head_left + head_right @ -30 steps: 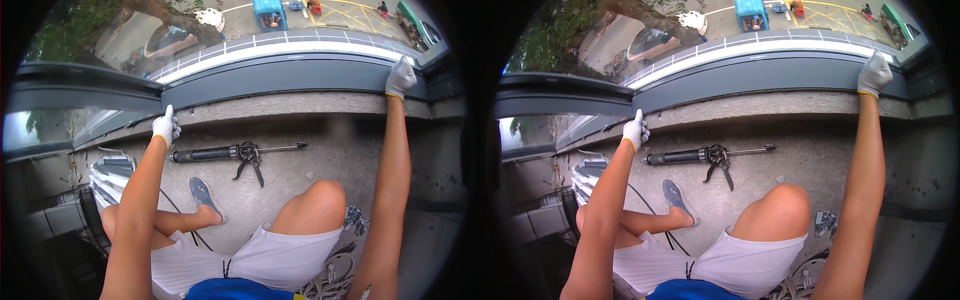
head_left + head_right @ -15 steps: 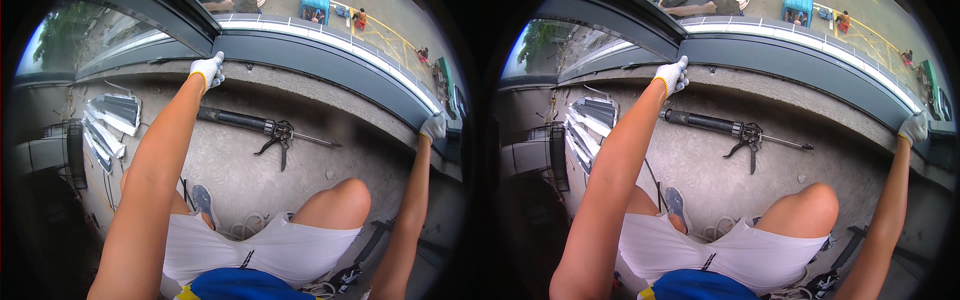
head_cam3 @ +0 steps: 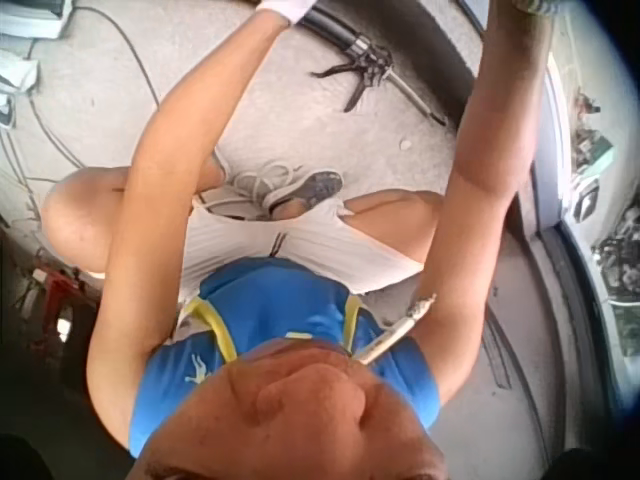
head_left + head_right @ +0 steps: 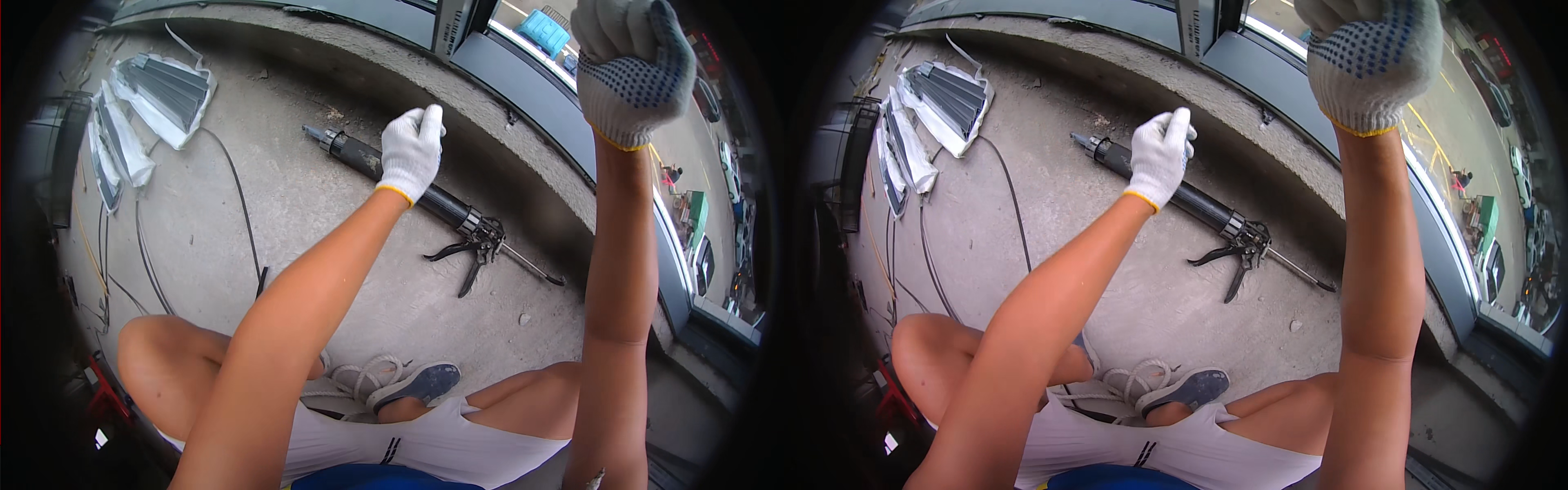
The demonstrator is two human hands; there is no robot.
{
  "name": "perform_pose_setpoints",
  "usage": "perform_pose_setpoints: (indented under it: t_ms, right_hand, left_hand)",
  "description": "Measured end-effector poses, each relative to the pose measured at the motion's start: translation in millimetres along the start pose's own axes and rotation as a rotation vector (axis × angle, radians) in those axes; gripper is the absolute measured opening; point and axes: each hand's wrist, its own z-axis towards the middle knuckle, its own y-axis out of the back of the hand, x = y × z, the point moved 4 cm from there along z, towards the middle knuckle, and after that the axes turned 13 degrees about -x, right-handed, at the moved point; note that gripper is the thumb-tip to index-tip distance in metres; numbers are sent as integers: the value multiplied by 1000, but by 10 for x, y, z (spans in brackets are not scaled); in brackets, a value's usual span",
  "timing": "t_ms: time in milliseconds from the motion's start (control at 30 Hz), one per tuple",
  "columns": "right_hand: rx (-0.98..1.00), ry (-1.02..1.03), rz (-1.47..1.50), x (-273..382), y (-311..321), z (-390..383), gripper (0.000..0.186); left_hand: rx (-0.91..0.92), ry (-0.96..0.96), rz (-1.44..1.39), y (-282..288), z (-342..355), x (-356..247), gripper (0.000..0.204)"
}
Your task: The recorder installs a glass window pane into a frame and then applies sealant around the edges using a caulking gun.
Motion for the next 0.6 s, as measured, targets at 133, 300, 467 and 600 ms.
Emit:
perform_pose_setpoints:
  t_ms: [133,300,467,600]
  right_hand:
    - [81,-92,43,-761,-98,-123,43]
    - [-140,-419,-260,-1631,405,-607,41]
    - [-251,-541,-204,-1747,678,-464,42]
    - [-414,-566,-112,-1720,593,-446,42]
  left_hand:
    - [-116,40,62,405,-548,648,42]
    - [-99,159,136,765,-976,966,43]
    - [-134,199,84,869,-973,833,41]
    - [-239,-13,111,764,-525,17,22]
